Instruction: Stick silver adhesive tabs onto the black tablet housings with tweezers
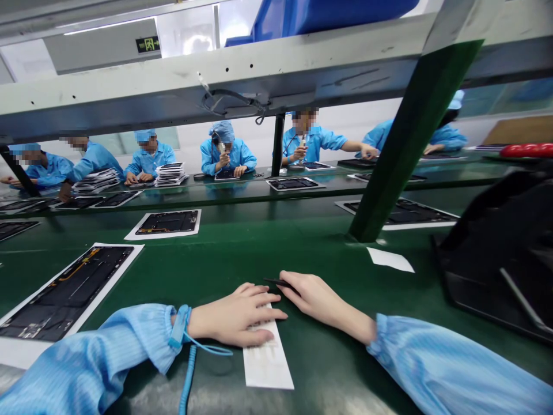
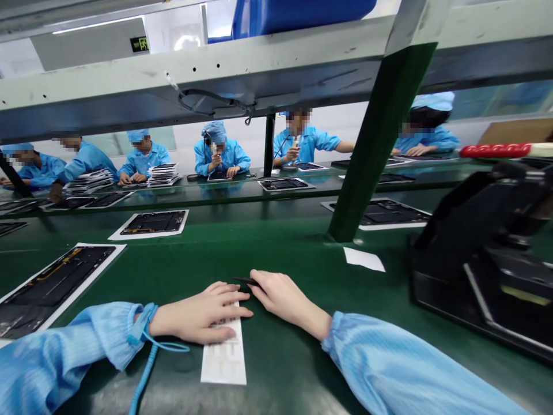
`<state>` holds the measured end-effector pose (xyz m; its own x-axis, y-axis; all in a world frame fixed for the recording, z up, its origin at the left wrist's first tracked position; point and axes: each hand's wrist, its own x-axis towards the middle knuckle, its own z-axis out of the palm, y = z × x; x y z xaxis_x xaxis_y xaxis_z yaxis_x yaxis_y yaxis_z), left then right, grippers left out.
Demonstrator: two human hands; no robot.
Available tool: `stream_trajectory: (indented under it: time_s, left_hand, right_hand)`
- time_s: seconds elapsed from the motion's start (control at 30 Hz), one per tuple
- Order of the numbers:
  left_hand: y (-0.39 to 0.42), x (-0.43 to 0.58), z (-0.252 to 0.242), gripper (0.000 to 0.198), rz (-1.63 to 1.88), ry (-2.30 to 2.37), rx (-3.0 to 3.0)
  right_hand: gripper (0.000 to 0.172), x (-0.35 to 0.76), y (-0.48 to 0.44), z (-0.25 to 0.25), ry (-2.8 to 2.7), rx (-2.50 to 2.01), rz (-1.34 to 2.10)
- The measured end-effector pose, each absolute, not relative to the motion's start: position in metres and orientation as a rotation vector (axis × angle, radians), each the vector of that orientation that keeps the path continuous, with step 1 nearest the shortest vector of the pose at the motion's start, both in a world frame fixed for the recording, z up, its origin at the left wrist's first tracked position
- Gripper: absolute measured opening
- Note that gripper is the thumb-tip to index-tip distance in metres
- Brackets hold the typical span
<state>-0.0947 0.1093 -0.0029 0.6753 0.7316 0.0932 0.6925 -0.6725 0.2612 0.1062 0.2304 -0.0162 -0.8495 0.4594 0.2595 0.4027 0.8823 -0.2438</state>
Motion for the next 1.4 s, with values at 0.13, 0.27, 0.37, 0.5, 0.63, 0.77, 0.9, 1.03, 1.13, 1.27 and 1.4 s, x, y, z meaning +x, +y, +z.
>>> stream_trajectory:
  time_s: [0.13,0.27,0.37,0.5,0.63,0.77,0.9,1.03,1.13,1.27,1.4]
  left_hand:
    - [0.1089,-0.0946,-0.0025,0.048,0.279,1.156,2.685]
    - [0.1091,-0.0949,-0.0021,0.047,0.283,1.156,2.684]
    - [0.1095,-0.0952,-0.0023,0.047,0.284,1.15,2.685]
    - [0.1094,-0.0953,-0.0026,0.048,0.283,1.151,2.685]
    - [0.1087,-0.0948,-0.0019,0.048,0.282,1.154,2.688]
    - [0.1085,-0.0946,-0.001,0.048,0.277,1.156,2.689]
    - [0.1085,-0.0948,-0.0014,0.048,0.27,1.154,2.69]
    - [0.1085,-0.0947,-0.0023,0.048,0.275,1.154,2.693]
    - [0.1087,-0.0946,-0.0028,0.049,0.281,1.159,2.697]
    - [0.1088,-0.0943,-0.0041,0.048,0.285,1.159,2.703]
    - [0.1084,-0.0942,-0.0053,0.047,0.288,1.161,2.704]
  right_hand:
    - [0.019,0.1062,0.2301,-0.0156,-2.742,-0.648,0.258]
    - [0.019,0.1059,0.2296,-0.0155,-2.739,-0.648,0.257]
    - [0.019,0.1056,0.2294,-0.015,-2.742,-0.647,0.258]
    - [0.019,0.1056,0.2294,-0.0141,-2.747,-0.654,0.255]
    - [0.019,0.1055,0.2292,-0.0141,-2.748,-0.662,0.251]
    - [0.019,0.1056,0.2288,-0.0146,-2.747,-0.664,0.254]
    - [0.019,0.1059,0.2289,-0.0147,-2.748,-0.663,0.254]
    - [0.019,0.1059,0.2287,-0.0142,-2.749,-0.662,0.252]
    - [0.019,0.1057,0.2284,-0.0139,-2.75,-0.665,0.251]
    - [0.019,0.1054,0.2288,-0.0142,-2.753,-0.669,0.25]
    - [0.018,0.1052,0.2295,-0.0145,-2.757,-0.662,0.256]
